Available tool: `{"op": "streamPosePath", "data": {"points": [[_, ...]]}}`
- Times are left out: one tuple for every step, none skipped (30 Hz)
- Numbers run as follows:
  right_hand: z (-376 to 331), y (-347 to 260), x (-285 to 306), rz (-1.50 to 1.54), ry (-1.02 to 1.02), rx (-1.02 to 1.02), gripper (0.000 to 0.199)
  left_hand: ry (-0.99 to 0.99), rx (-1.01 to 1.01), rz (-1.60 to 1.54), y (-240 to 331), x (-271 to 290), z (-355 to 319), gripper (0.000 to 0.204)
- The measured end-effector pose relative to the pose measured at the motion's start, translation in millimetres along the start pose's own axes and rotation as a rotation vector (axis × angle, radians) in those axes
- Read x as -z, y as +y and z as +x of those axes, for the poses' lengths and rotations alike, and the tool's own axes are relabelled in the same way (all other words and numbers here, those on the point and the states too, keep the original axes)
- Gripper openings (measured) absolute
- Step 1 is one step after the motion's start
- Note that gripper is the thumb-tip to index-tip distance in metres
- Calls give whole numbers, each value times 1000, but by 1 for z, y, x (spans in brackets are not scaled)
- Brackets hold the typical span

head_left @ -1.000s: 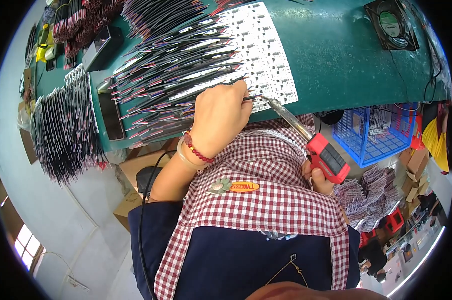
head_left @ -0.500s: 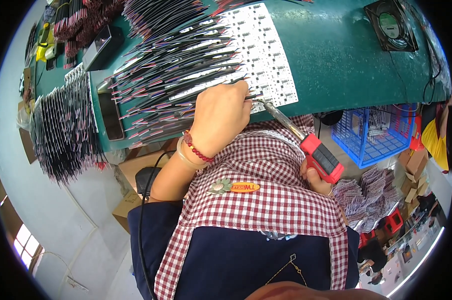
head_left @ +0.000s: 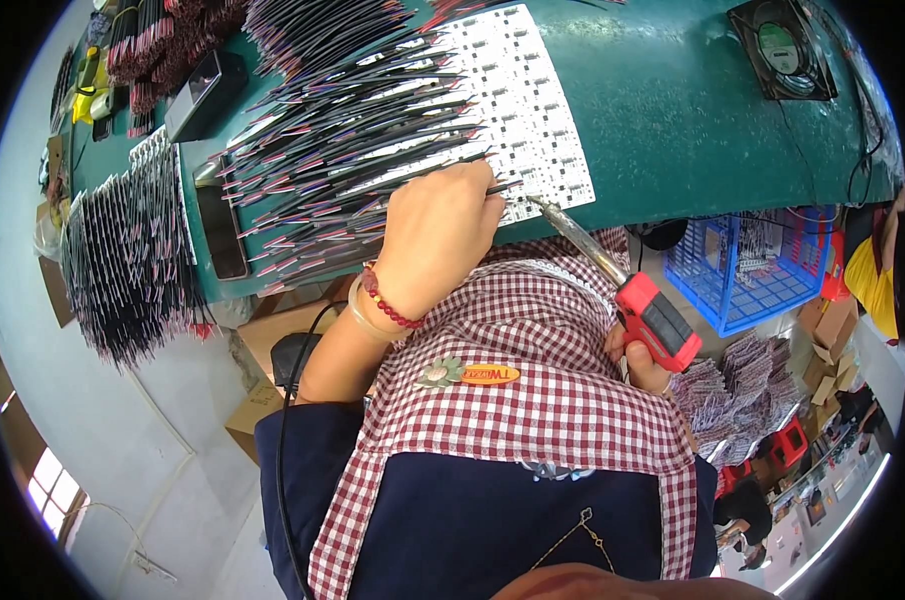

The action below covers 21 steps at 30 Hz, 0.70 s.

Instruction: The person solders electrical wires from a wiring harness onto a printed circuit board assembly using a soldering iron, then places the completed assembly into a blue plastic crate.

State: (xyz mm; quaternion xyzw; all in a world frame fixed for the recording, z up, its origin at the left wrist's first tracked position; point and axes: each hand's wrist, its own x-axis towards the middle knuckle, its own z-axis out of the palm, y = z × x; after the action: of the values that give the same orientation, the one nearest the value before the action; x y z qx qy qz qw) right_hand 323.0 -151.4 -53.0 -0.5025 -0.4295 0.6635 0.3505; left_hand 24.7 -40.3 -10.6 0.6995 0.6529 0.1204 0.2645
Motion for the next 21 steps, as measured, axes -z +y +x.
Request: {"op": "streamPosePath", "data": {"points": [[1, 1, 0, -36, -8, 15, 35, 34, -17, -20, 0, -1, -1, 13], [2, 1, 0, -70, -21, 30, 33, 35, -15, -18, 1, -1, -3, 13], [1, 5, 2, -68, -23, 30, 33, 37, 10, 10, 4, -2, -4, 12], [-1, 12, 5, -156, -30, 60, 32, 39, 34, 39, 5, -3, -6, 12], [-3, 16, 6, -244, -31, 90, 30, 38, 33, 39, 6, -6, -6, 12], [-3, 17, 6, -244, -30, 90, 30, 67, 9, 42, 6, -8, -7, 12], [-2, 17, 5, -307, -29, 135, 28, 95, -15, 45, 6, -9, -7, 11], [-1, 18, 4, -371, -30, 178, 27, 95, -15, 45, 6, -9, -7, 11], [1, 14, 3, -371, -30, 178, 27, 97, -42, 56, 6, -9, -7, 11], [3, 7, 2, -402, -49, 172, 26, 99, -69, 68, 6, -8, -7, 12], [4, 4, 1, -433, -68, 166, 26, 99, -69, 67, 7, -8, -6, 12], [5, 4, 0, -434, -68, 166, 26, 92, -77, 68, 6, -7, -6, 12], [5, 4, 0, -421, -50, 207, 25, 85, -85, 69, 7, -7, -6, 12], [6, 5, -1, -405, -34, 247, 25, 86, -85, 70, 7, -7, -6, 12], [5, 8, -1, -404, -34, 248, 25, 81, -83, 82, 7, -6, -6, 12], [4, 10, 1, -381, -30, 281, 25, 77, -81, 94, 7, -6, -7, 12], [4, 10, 1, -359, -25, 313, 25, 76, -82, 93, 7, -7, -6, 12], [6, 8, 0, -359, -24, 313, 25, 80, -84, 93, 7, -7, -6, 12], [10, 2, -3, -394, -30, 348, 25, 83, -86, 93, 7, -7, -6, 11], [13, -1, -5, -430, -38, 382, 26, 84, -86, 93, 7, -7, -6, 11], [14, -1, -6, -430, -38, 383, 26, 80, -82, 89, 7, -7, -6, 11]]}}
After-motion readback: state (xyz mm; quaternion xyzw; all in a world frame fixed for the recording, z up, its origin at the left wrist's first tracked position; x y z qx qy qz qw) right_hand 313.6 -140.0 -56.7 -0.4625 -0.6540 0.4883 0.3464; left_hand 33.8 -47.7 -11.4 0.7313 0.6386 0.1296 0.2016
